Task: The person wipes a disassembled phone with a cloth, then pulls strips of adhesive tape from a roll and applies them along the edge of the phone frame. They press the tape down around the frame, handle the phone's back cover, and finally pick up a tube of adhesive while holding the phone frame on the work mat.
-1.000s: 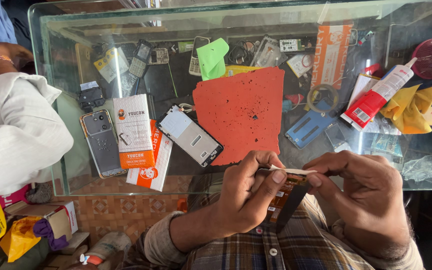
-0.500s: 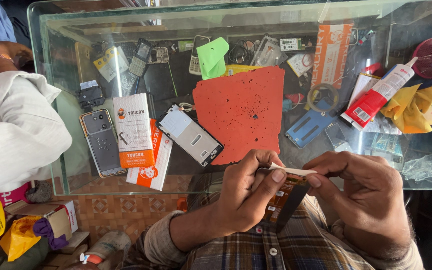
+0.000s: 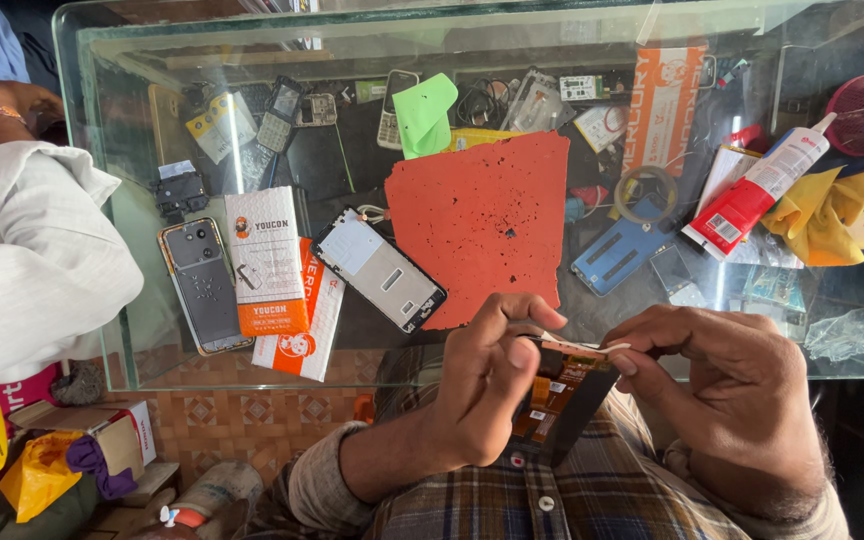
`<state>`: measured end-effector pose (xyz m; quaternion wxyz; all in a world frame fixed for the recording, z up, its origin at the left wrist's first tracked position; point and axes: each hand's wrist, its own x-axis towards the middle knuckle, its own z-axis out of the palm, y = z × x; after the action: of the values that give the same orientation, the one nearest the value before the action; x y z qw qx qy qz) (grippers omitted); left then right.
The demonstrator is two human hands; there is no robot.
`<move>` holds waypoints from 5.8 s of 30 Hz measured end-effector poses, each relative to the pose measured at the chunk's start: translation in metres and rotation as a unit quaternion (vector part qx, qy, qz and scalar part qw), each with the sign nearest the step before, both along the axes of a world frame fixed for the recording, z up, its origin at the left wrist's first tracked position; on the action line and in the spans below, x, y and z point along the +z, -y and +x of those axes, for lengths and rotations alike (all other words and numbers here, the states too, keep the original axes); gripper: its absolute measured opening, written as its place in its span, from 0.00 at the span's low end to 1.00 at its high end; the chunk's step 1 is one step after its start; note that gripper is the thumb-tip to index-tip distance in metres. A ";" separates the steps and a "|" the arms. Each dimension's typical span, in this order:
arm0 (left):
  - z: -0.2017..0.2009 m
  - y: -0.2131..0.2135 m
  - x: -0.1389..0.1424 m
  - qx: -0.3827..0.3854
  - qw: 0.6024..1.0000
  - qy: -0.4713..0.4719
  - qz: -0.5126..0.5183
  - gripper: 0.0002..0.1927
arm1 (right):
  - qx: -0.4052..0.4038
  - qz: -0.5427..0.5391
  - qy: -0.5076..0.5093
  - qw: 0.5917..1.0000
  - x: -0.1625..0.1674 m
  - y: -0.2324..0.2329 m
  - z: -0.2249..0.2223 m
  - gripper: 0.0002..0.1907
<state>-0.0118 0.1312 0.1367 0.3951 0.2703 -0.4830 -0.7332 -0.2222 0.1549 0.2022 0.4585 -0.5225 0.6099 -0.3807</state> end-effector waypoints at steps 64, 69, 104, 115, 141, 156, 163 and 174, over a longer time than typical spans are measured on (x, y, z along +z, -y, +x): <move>0.002 0.003 -0.008 0.033 0.990 0.080 -0.113 0.07 | 0.100 -0.263 -0.091 0.955 -0.026 0.008 -0.001 0.12; 0.004 0.001 -0.009 0.026 0.993 0.069 -0.097 0.06 | 0.096 -0.268 -0.092 0.954 -0.026 0.009 0.001 0.12; 0.013 0.001 0.022 0.012 0.991 0.107 -0.083 0.06 | 0.077 -0.339 0.038 0.937 -0.026 0.008 0.004 0.11; 0.016 0.005 0.032 -0.023 0.908 0.154 -0.389 0.25 | 0.163 -0.368 -0.191 0.895 0.000 -0.003 -0.003 0.17; 0.010 -0.002 0.025 -0.026 0.887 0.184 -0.423 0.28 | 0.153 -0.369 -0.178 0.899 -0.003 0.004 0.009 0.15; 0.015 -0.003 0.023 -0.025 0.932 0.147 -0.330 0.20 | 0.042 -0.184 0.019 0.982 -0.029 -0.010 0.010 0.18; 0.010 -0.001 0.011 0.022 0.968 0.177 -0.177 0.06 | 0.079 -0.088 0.040 0.992 -0.048 -0.008 0.004 0.07; -0.002 0.016 0.002 0.031 0.961 0.216 -0.170 0.08 | 0.087 -0.054 -0.003 0.995 -0.070 -0.007 -0.002 0.06</move>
<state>-0.0143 0.1152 0.1390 0.3444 0.3658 -0.6659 -0.5516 -0.2244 0.1623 0.1318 0.4587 -0.5987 0.5422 -0.3705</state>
